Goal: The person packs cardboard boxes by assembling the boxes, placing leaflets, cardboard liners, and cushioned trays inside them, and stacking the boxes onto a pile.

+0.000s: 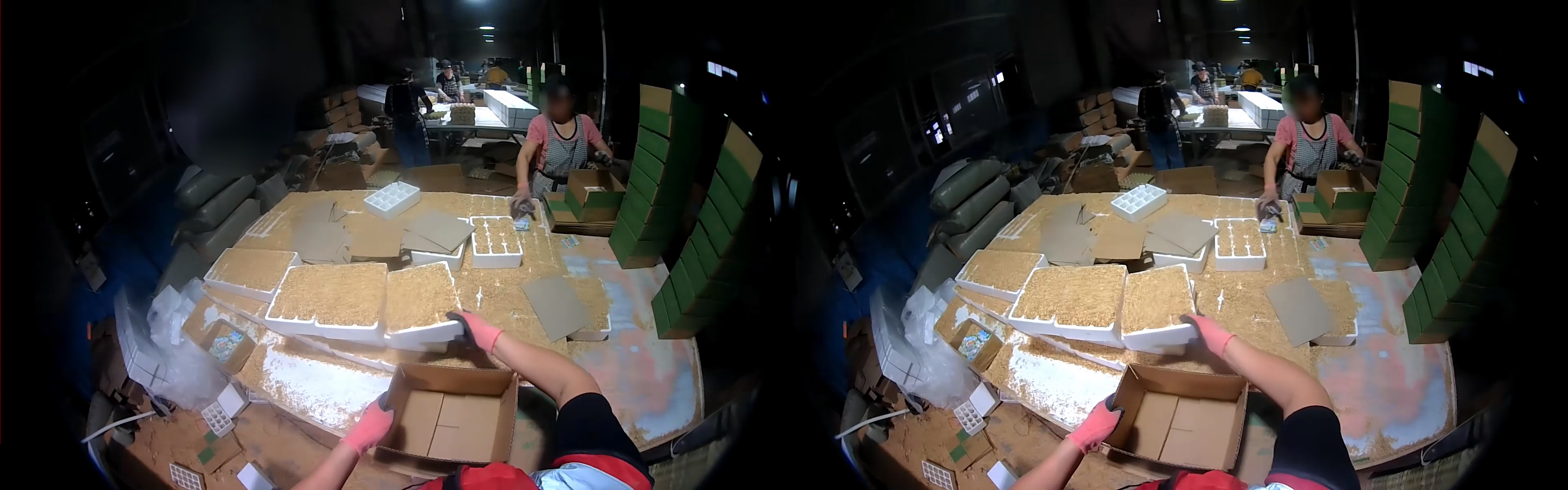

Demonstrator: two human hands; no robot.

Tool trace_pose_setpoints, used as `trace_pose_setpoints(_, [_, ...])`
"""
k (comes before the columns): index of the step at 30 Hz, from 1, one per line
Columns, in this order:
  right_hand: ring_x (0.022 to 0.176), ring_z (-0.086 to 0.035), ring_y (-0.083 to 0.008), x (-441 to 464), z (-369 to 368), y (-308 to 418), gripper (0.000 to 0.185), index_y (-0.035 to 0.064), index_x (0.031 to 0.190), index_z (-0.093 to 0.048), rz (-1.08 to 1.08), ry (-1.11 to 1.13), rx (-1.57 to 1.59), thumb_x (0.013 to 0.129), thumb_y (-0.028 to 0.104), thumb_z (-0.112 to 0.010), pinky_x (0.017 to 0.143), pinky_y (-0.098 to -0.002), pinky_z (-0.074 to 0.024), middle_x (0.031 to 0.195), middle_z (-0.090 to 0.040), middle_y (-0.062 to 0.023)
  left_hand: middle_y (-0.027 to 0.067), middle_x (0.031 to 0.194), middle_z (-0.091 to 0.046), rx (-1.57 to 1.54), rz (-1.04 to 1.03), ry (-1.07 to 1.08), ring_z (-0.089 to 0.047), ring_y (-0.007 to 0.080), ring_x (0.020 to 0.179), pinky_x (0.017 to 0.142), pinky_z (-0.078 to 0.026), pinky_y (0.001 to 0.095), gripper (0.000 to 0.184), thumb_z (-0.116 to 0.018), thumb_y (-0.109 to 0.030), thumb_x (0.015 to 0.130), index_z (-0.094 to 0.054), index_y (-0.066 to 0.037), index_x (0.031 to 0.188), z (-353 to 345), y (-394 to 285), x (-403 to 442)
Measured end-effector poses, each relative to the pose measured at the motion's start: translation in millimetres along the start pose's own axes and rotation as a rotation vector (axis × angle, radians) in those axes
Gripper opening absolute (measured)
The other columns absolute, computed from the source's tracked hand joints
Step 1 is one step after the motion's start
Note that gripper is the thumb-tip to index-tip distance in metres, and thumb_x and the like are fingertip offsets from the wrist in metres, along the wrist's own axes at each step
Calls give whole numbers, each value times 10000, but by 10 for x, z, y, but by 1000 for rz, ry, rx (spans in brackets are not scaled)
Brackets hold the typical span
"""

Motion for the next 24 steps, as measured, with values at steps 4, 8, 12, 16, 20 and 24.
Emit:
trace_pose_setpoints(4, [735, -559, -109, -890, 307, 360, 292, 102, 1058, -675, 578, 30, -379, 877, 330, -654, 604, -268, -493, 869, -607, -14, 104, 1112, -650, -188, 20, 77, -590, 164, 1009, 905, -463, 284, 428, -505, -94, 893, -517, 16, 1306, 78, 178, 81])
trace_pose_setpoints(8, [725, -542, -62, -2288, 295, 1053, 328, 93, 1133, -654, 225, -83, -360, 906, 325, -614, 588, -221, -463, 875, -607, 29, 71, 1126, -632, -359, 14, 237, -574, 128, 1014, 873, -472, 269, 373, -508, -124, 932, -536, 4, 1282, -78, -25, 305])
trace_pose_setpoints(12, [891, -615, -82, -3363, 448, 1015, 506, 21, 1352, -529, 183, -126, -528, 894, 213, -627, 684, -233, -506, 1087, -666, -27, 74, 1204, -626, -648, 111, 458, -599, 155, 1057, 896, -490, 284, 375, -478, -235, 1001, -538, -7, 1293, -270, -280, 619])
trace_pose_setpoints(16, [800, -591, -72, -3868, 412, 841, 432, 20, 1258, -617, 111, -44, -823, 903, 267, -620, 653, -234, -474, 976, -693, -13, 94, 1225, -630, -802, 88, 725, -645, 177, 1036, 900, -531, 307, 412, -489, -317, 1008, -544, -25, 1293, -452, -85, 964])
trace_pose_setpoints(20, [705, -553, -77, -3482, 387, 745, 404, 19, 1086, -689, -187, -88, -750, 886, 366, -633, 615, -269, -451, 820, -650, 10, -35, 810, -583, -371, -1, 457, -537, 77, 689, 609, -451, 244, 275, -525, -371, 983, -601, -109, 1017, -494, -350, 540])
trace_pose_setpoints(24, [736, -610, -203, -3135, 422, 452, 435, 16, 1081, -621, 252, -134, -1515, 843, 378, -657, 667, -343, -495, 855, -635, -73, -46, 742, -529, -408, 42, 440, -493, 59, 662, 552, -434, 254, 268, -541, -376, 972, -564, -109, 952, -388, -295, 318])
Point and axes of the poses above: each hand's wrist, its own x-axis towards the middle knuckle, its own z-axis out of the back of the hand, y = z × x, the point moved 2 cm from there along x, towards the middle knuckle
